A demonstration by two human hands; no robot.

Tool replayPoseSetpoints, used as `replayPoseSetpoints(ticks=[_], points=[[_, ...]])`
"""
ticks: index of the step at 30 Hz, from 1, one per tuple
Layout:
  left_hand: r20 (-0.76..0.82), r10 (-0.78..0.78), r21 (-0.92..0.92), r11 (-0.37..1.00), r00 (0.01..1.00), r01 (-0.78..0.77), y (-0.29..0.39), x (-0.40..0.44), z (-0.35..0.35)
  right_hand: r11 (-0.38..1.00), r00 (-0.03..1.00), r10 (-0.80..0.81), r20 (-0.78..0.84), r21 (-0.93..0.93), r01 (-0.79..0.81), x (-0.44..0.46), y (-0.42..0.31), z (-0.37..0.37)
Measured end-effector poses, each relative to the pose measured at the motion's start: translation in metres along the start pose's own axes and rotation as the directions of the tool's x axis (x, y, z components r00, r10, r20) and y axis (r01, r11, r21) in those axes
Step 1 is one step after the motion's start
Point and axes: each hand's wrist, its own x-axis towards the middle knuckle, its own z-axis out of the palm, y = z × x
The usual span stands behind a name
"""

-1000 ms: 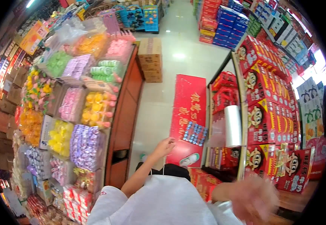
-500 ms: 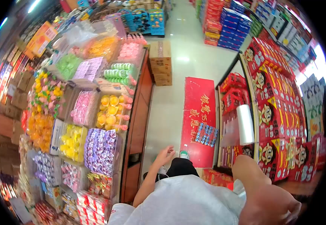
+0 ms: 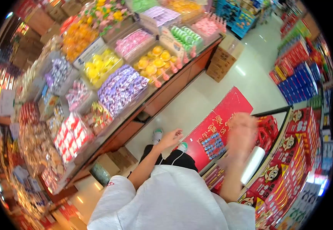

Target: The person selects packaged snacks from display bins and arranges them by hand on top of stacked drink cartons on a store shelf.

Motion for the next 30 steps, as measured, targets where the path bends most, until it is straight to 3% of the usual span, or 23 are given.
replayPoseSetpoints(ticks=[1, 2, 3, 4, 5, 6, 8, 9, 11, 12, 15, 16, 17, 18, 20, 21, 23, 24, 27, 28, 30], points=[[-0.039, 0.006, -0.034, 0.999, 0.999, -0.007, -0.009, -0.006, -0.005, 0.977, 0.976, 0.185, 0.116, -0.127, -0.17, -0.014, 0.042, 0.021], [-0.067, -0.008, -0.047, 0.999, 0.998, 0.005, -0.013, -0.012, -0.008, 0.948, 0.924, 0.319, 0.212, -0.069, -0.311, -0.038, 0.099, 0.033], [-0.137, 0.0, -0.033, 0.999, 0.991, -0.004, -0.016, -0.016, -0.017, 0.953, 0.919, 0.303, 0.253, -0.09, -0.289, -0.069, 0.151, 0.046], [-0.205, 0.008, -0.018, 1.0, 0.979, -0.012, -0.019, -0.019, -0.026, 0.942, 0.886, 0.301, 0.353, 0.034, -0.334, -0.104, 0.186, 0.058], [-0.31, 0.005, -0.001, 1.0, 0.951, -0.006, -0.026, -0.019, -0.033, 0.919, 0.85, 0.349, 0.394, 0.033, -0.392, -0.132, 0.206, 0.068], [-0.317, 0.002, -0.01, 1.0, 0.948, -0.006, -0.024, -0.02, -0.044, 0.893, 0.813, 0.396, 0.427, 0.027, -0.449, -0.155, 0.214, 0.078], [-0.562, -0.018, -0.069, 0.997, 0.827, -0.026, -0.017, -0.023, -0.076, 0.822, 0.701, 0.544, 0.461, -0.123, -0.557, -0.182, 0.211, 0.098], [-0.568, -0.023, -0.078, 0.997, 0.823, -0.026, -0.022, -0.024, -0.09, 0.814, 0.664, 0.531, 0.526, -0.099, -0.573, -0.185, 0.214, 0.109], [-0.781, -0.002, -0.189, 0.954, 0.625, -0.233, -0.035, -0.03, -0.124, 0.833, 0.656, 0.526, 0.542, -0.172, -0.525, -0.182, 0.207, 0.141], [-0.81, -0.043, -0.224, 0.945, 0.585, -0.24, -0.04, -0.037, -0.144, 0.847, 0.65, 0.519, 0.555, -0.236, -0.476, -0.176, 0.197, 0.162], [-0.948, -0.034, -0.107, 0.97, 0.316, -0.219, -0.057, -0.059, -0.201, 0.903, 0.624, 0.425, 0.656, -0.259, -0.342, -0.17, 0.187, 0.23], [-0.975, -0.029, -0.065, 0.985, 0.221, -0.16, -0.063, -0.067, -0.221, 0.927, 0.603, 0.368, 0.708, -0.224, -0.302, -0.17, 0.188, 0.256], [-0.977, -0.096, -0.142, 0.959, 0.189, -0.246, -0.086, -0.071, -0.237, 0.943, 0.592, 0.312, 0.743, -0.168, -0.286, -0.17, 0.183, 0.283], [-0.916, -0.282, -0.377, 0.845, 0.284, -0.378, -0.096, -0.077, -0.258, 0.956, 0.579, 0.254, 0.774, -0.111, -0.271, -0.169, 0.178, 0.312], [-0.933, -0.325, -0.359, 0.874, 0.155, -0.327, -0.107, -0.078, -0.292, 0.964, 0.493, 0.239, 0.836, -0.144, -0.223, -0.162, 0.171, 0.373], [-0.93, -0.334, -0.366, 0.87, 0.15, -0.33, -0.12, -0.075, -0.309, 0.97, 0.463, 0.222, 0.858, -0.146, -0.193, -0.16, 0.173, 0.404], [-0.924, -0.381, -0.36, 0.898, -0.04, -0.252, -0.159, -0.064, -0.336, 0.975, 0.424, 0.209, 0.881, -0.156, -0.157, -0.159, 0.183, 0.46], [-0.919, -0.392, -0.369, 0.893, -0.044, -0.258, -0.179, -0.061, -0.348, 0.957, 0.394, 0.254, 0.883, -0.171, -0.234, -0.16, 0.188, 0.485], [-0.895, -0.416, -0.427, 0.903, -0.162, 0.041, -0.221, -0.055, -0.372, 0.913, 0.346, 0.33, 0.879, -0.204, -0.353, -0.172, 0.213, 0.541], [-0.888, -0.428, -0.439, 0.898, -0.167, 0.034, -0.225, -0.054, -0.376, 0.937, 0.359, 0.292, 0.887, -0.191, -0.291, -0.172, 0.219, 0.551], [-0.87, -0.456, -0.489, 0.847, -0.189, 0.207, -0.227, -0.054, -0.382, 0.956, 0.363, 0.26, 0.895, -0.186, -0.225, -0.169, 0.212, 0.57]])
